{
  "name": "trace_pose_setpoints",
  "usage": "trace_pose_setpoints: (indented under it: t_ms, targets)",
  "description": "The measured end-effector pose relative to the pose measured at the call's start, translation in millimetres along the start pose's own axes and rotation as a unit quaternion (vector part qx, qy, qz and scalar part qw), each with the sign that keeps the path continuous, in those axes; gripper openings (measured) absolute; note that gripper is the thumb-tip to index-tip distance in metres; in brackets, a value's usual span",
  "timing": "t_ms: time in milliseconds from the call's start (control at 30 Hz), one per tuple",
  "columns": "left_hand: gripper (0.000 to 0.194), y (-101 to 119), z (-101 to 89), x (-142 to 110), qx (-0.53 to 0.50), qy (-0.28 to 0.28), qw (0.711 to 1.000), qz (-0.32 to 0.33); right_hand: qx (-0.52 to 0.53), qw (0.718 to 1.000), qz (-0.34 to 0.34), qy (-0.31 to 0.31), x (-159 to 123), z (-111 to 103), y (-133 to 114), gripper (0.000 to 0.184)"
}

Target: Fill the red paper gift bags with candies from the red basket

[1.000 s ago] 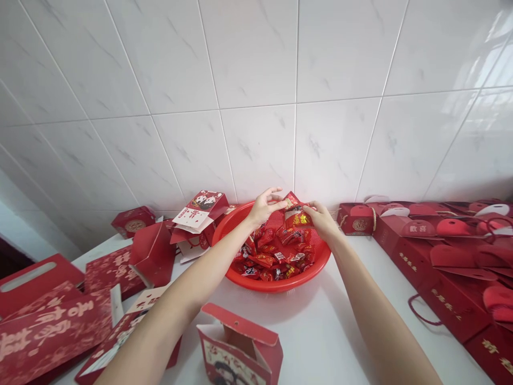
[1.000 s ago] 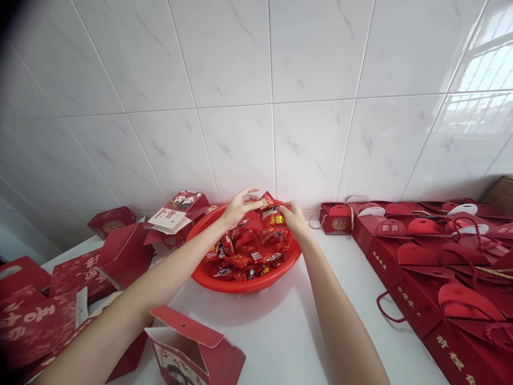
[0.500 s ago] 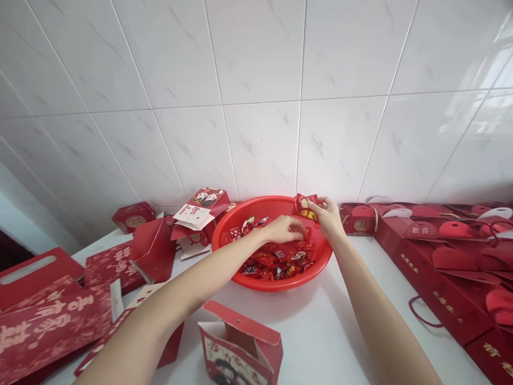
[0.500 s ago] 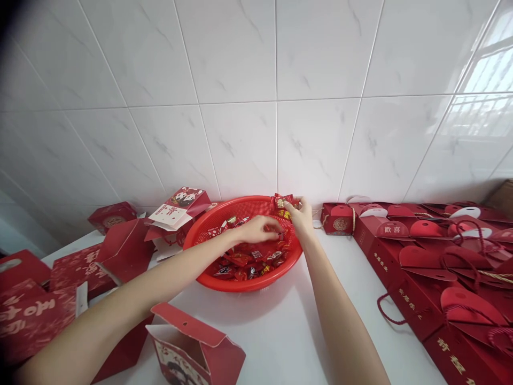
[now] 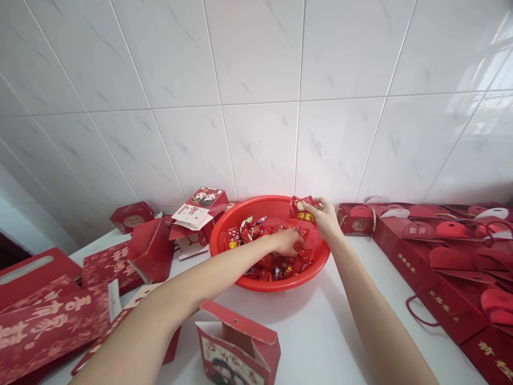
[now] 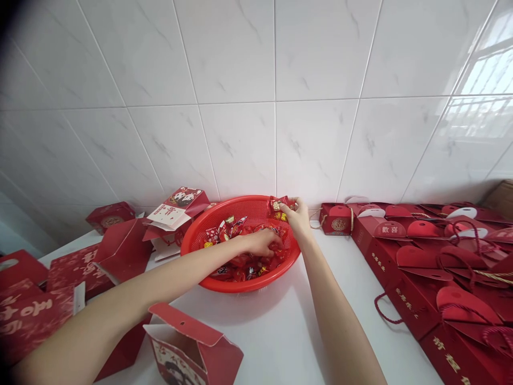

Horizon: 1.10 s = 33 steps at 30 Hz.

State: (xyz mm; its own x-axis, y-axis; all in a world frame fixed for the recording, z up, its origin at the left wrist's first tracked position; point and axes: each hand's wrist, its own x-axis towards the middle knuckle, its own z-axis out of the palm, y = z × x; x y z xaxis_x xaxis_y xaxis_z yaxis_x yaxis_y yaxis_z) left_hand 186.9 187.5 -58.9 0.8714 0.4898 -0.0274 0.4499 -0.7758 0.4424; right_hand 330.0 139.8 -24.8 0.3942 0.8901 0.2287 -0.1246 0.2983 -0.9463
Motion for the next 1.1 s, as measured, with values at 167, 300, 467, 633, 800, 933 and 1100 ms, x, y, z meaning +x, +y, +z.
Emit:
trace_pose_setpoints:
  t_ms: [167, 300, 467, 633, 800, 933, 1100]
  targets:
    - [0.019, -8, -15.7, -2, -0.066, 0.043, 0.997, -0.011, 0.015, 1.0, -0.007, 0.002, 0, 0, 2, 0.041]
    - [0.018, -16, -35.3, -6, -0.141, 0.073, 0.987, -0.02, 0.031, 0.999, -0.007, 0.01, 2, 0, 4, 0.042]
    - [0.03, -13, -57.0, -13, -0.224, 0.094, 0.97, -0.015, 0.057, 0.998, -0.007, 0.02, 6, -1, 7, 0.046]
    - [0.035, 11, -80.7, -41, -0.268, 0.114, 0.956, -0.02, 0.091, 0.996, 0.002, 0.003, 3, 0, 1, 0.047]
    - [0.028, 60, -111.7, -119, -0.291, 0.1, 0.951, -0.002, 0.127, 0.991, 0.03, -0.029, -11, 4, -12, 0.044]
    - [0.019, 103, -119.5, -192, -0.259, 0.101, 0.961, 0.008, 0.165, 0.982, 0.048, -0.079, -31, 18, -31, 0.043]
    - [0.008, 135, -94.6, -251, -0.131, 0.065, 0.989, 0.02, 0.167, 0.974, 0.029, -0.15, -69, 39, -69, 0.042]
